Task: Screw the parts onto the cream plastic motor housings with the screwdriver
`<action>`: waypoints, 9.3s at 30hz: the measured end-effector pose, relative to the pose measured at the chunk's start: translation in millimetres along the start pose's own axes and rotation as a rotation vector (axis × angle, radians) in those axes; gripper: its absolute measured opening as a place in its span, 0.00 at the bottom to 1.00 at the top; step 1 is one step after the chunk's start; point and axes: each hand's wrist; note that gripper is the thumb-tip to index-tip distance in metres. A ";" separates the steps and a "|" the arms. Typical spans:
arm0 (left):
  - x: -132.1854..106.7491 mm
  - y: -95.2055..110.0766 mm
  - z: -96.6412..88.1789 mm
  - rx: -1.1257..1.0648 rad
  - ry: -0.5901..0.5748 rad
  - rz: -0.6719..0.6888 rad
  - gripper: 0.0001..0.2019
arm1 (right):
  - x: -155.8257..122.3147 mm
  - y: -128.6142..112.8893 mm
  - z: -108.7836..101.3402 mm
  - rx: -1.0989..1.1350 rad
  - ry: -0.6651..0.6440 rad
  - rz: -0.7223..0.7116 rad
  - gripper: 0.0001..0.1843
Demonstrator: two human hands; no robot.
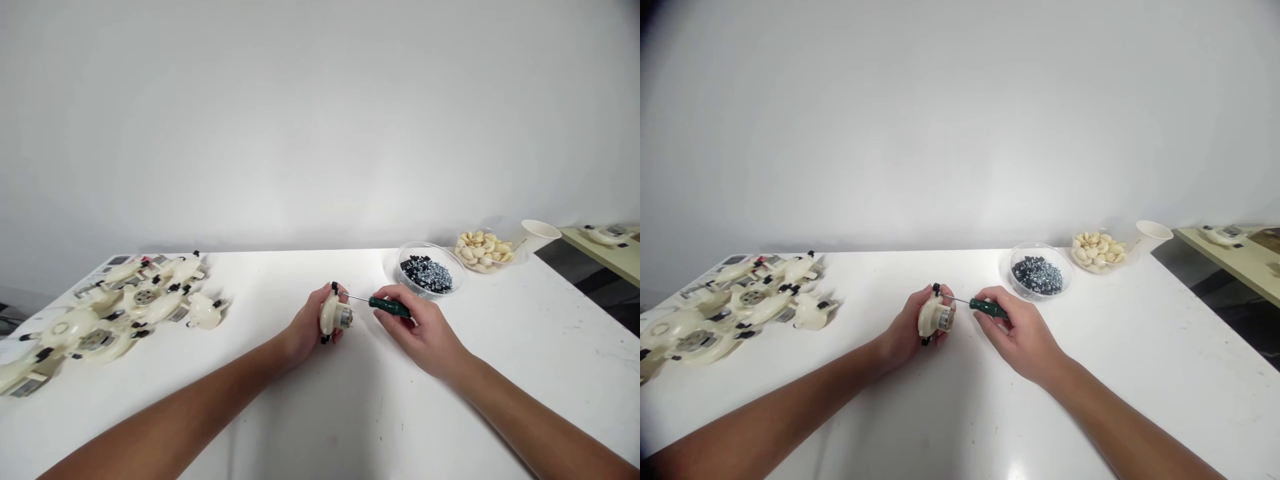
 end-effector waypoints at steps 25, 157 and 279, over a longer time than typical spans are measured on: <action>-2.5 -0.4 0.9 0.057 0.002 0.007 0.25 | 1.4 -0.6 -2.5 -0.003 -0.033 -0.034 0.10; -14.9 6.3 2.2 0.254 -0.144 0.065 0.10 | 1.6 -5.8 -4.4 -0.038 -0.091 0.002 0.11; -14.5 5.6 13.6 0.283 0.002 0.081 0.13 | 4.0 -6.4 -3.4 -0.141 0.010 -0.111 0.10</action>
Point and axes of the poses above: each hand's wrist, its own x-axis towards the middle knuckle, its own z-axis out of the palm, y = z × x, and after that the axes turned 6 degrees about x, right-handed
